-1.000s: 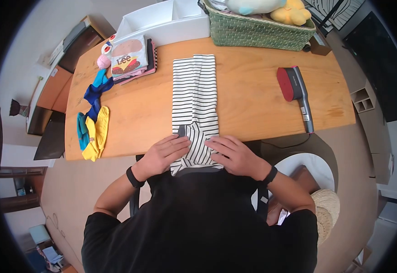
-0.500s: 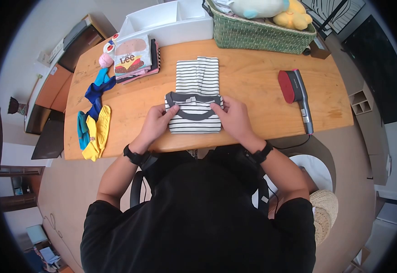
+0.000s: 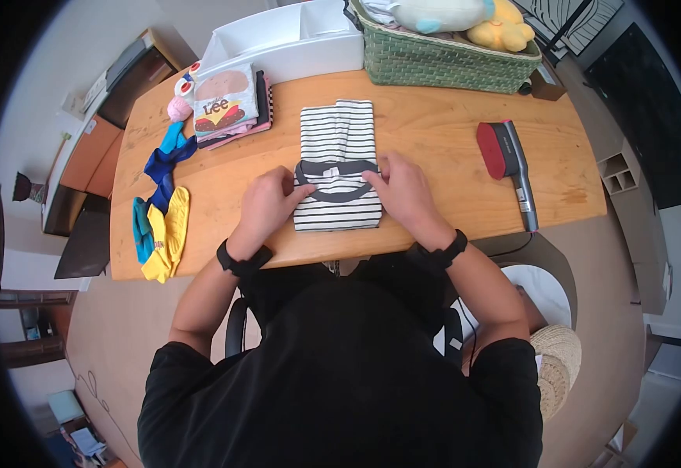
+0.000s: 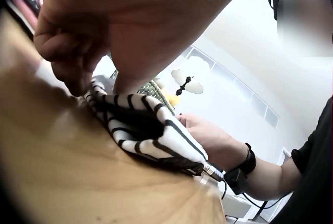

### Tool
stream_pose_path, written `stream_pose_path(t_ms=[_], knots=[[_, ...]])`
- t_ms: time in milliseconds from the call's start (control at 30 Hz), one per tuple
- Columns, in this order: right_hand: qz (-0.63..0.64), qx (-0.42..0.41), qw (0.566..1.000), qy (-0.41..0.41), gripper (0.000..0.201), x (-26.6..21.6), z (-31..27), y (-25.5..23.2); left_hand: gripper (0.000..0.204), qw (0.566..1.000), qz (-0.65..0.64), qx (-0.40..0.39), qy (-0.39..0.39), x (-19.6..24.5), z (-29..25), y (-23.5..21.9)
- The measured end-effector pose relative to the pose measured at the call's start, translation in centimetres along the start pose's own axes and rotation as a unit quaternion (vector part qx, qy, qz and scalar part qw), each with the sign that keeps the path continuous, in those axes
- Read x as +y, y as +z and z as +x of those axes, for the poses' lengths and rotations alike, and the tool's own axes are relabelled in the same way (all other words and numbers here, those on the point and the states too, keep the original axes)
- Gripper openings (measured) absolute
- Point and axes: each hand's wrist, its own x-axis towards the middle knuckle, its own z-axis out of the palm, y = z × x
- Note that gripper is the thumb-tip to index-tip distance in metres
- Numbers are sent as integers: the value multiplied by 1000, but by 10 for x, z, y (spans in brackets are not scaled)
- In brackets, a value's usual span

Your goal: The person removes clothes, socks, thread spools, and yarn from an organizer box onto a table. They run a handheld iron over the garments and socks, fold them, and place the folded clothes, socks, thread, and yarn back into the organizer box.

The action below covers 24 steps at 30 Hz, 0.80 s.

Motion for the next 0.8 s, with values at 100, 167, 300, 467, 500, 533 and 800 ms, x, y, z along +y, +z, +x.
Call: stream_pose_path(t_ms=[100,167,300,467,500,533,800], knots=[[-14,63,989,-134,59,1,-22,-17,65,962,8,190,196,-11,-22,-1],[-76,8,972,-222,68,-6,-43,-33,86,967,26,116,227,-12,-40,-11],[-128,-94,947,-279,79,-5,-59,-18,92,943,89,44,318,-8,-48,-2],[-162,-81,933,-311,72,3,-49,-4,79,900,245,20,359,-9,-32,8],[-171,-69,931,-315,70,2,-48,-3,79,900,246,22,359,-11,-29,12],[-172,-67,930,-317,70,5,-47,0,75,881,284,52,374,-13,-25,19],[-128,-75,919,-365,55,7,-105,-5,64,905,140,-16,402,-2,-92,-2]])
